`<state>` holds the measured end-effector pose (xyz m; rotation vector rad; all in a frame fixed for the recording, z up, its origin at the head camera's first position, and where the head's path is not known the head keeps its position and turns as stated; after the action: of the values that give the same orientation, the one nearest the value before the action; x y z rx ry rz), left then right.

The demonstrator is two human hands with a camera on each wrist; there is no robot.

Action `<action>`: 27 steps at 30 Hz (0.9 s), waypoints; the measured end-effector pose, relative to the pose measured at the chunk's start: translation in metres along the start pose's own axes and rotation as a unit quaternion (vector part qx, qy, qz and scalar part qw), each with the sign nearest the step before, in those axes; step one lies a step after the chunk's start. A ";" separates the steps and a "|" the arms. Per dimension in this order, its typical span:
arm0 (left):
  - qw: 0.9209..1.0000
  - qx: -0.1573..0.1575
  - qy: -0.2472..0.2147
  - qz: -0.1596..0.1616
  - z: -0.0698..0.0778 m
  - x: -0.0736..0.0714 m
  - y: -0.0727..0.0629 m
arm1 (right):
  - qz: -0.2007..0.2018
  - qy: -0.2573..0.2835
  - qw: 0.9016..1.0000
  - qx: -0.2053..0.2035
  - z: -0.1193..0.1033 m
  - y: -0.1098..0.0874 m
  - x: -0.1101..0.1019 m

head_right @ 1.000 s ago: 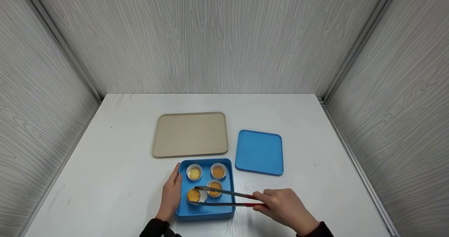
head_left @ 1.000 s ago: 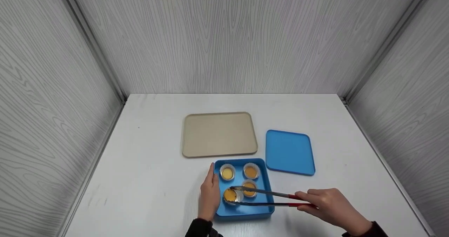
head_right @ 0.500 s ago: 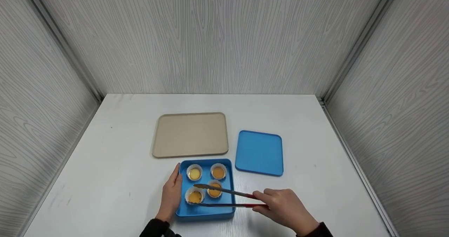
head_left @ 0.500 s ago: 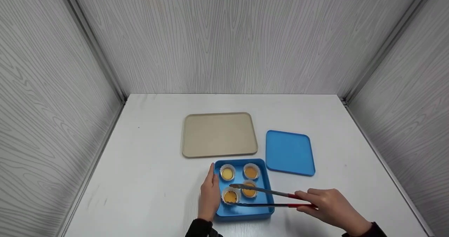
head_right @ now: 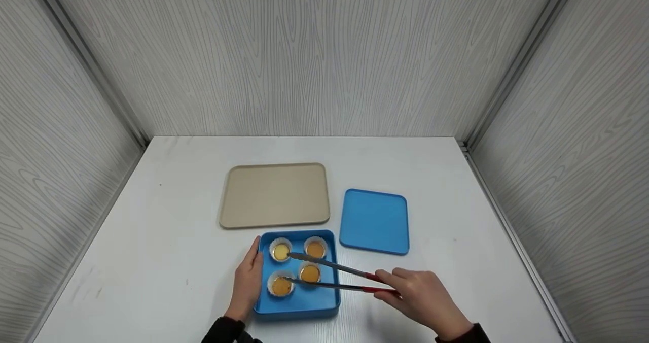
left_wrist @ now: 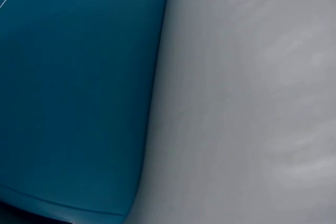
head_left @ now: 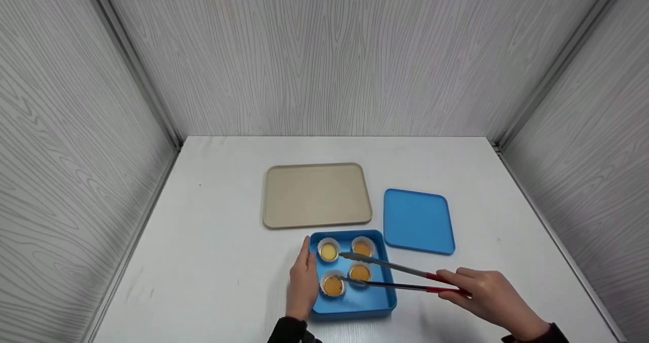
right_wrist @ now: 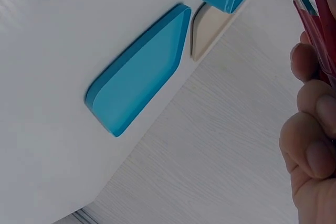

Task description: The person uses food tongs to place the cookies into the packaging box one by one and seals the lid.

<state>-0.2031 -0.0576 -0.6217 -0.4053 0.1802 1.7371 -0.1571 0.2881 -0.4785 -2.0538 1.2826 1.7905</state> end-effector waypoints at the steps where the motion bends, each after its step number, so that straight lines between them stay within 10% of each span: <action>1: 1.000 0.000 0.001 0.001 0.000 0.000 0.000 | 0.007 -0.004 1.000 0.000 0.001 -0.001 -0.002; 27: 1.000 -0.008 -0.009 -0.001 0.001 0.001 0.001 | 0.131 -0.112 0.980 0.097 0.037 -0.001 -0.016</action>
<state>-0.2040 -0.0569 -0.6208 -0.4015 0.1519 1.7399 -0.1833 0.3185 -0.4753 -1.5923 1.6444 1.8491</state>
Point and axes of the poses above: each hand's wrist, its own y-axis towards the middle knuckle, its own x-axis out of the palm, z = x × y, the point moved 5 cm from there along y, towards the middle knuckle, and after that the axes turned 6 degrees about y, right-handed, at the moved point
